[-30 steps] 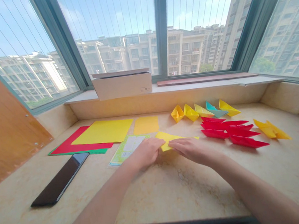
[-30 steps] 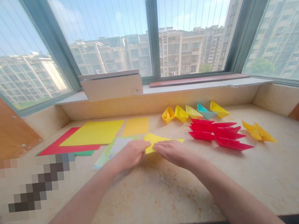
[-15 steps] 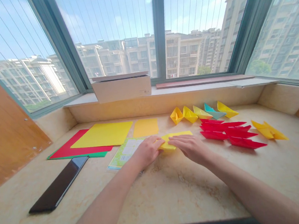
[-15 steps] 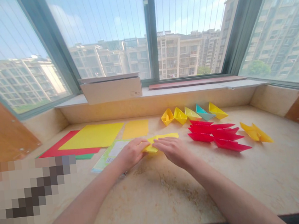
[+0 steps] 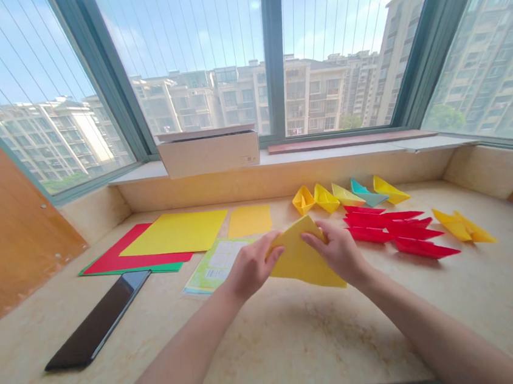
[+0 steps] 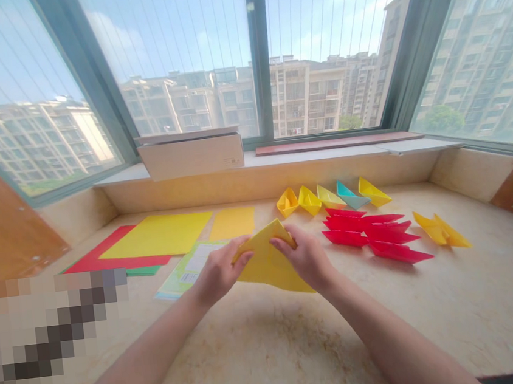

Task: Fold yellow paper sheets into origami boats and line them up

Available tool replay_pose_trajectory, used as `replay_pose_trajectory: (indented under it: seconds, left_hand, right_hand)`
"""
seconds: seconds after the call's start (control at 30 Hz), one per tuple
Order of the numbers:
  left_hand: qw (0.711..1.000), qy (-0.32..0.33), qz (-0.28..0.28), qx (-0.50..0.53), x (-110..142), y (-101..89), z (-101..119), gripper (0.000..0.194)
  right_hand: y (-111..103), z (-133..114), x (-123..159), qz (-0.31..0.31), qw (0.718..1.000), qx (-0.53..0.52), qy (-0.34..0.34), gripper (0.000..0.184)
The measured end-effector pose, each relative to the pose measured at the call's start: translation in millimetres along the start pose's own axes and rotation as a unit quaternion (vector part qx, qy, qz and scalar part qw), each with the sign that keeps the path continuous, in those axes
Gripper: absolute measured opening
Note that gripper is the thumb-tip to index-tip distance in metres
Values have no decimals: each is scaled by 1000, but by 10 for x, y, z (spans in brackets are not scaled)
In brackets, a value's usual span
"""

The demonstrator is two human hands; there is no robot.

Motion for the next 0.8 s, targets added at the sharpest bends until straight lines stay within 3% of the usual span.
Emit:
replay_pose_trajectory:
  seconds: [0.13,0.23,0.33,0.43,0.5,0.67,0.8]
  left_hand:
    - [998,-27,-58,-9,8,172,-70,37]
    - [997,-42,-55,-23,-1,152,-105,29]
    - [1000,-20,-2,-15,-15,2,-53,18]
    - [1000,8,25,-9,-25,-68,-27,16]
    - [1000,5,-7,-27,-38,6,-78,16]
    - [983,-12,-145,-111,-15,303,-247,27]
    - [969,-8,-206,-138,36,393,-276,26]
  right_hand:
    - [130,137,-25,-45,999,16,24,29]
    - [113,114,-14,-32,999,-8,9,26]
    - [-27,-220,16,17,991,-17,-129,18]
    - [5,-538,103,-17,963,1,-270,12]
    - [134,-513,106,-72,962,37,-261,12]
    - [425,-245,123,-198,953,160,-167,15]
    - [541,-326,222,-266,931,163,-190,11]
Point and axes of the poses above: each hand's wrist, its own x-axis away from the middle knuckle, its own y-axis out of the palm, z = x × y, the point moved 9 cm from there along -x, towards the middle knuckle, and after that the axes turned 6 degrees about -y, right-handed, at the moved point
